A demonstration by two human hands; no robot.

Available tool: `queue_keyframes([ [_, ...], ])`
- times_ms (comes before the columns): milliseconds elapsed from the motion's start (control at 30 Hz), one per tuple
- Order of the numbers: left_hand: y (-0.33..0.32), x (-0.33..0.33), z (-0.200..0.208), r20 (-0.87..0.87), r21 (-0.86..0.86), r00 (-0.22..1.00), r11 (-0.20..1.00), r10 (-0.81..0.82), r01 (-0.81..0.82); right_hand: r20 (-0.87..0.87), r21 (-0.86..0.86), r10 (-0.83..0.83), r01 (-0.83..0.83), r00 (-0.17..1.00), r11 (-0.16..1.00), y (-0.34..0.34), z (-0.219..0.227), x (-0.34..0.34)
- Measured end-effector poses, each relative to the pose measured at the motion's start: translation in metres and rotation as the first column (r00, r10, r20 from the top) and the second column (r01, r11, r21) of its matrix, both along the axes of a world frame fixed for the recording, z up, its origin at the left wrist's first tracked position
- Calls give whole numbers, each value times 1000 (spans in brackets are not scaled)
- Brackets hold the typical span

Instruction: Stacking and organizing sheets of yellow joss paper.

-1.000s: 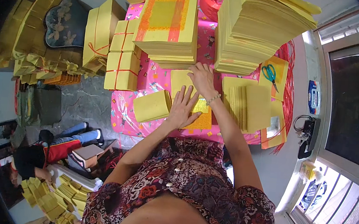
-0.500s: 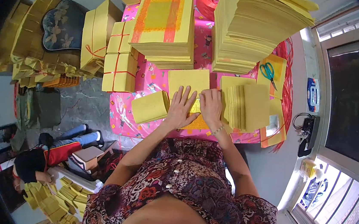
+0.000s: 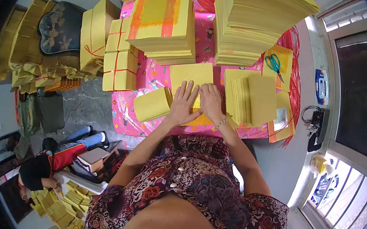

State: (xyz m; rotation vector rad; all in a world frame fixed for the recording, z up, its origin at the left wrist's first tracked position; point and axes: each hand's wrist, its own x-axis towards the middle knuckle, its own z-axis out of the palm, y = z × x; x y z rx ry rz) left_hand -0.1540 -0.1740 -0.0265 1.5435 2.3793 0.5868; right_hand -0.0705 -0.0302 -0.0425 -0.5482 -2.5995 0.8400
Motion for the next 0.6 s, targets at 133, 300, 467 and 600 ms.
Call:
queue_keyframes([
  [133,-17,-15,5,-3,-37,998,997,-63,63,-19,-72,3,-5,1000,997,-1,3,3],
  [300,-23,-23,5,21,-58,994,992,-107,108,-2,-31,-24,24,1000,999,-3,-2,0],
  [467,-26,-24,-2,24,-65,994,992,-108,110,-9,-27,-14,14,1000,1000,-2,-3,-1],
  [600,-25,-28,-3,51,-110,993,988,-104,110,-53,-45,54,-57,997,997,5,8,3],
])
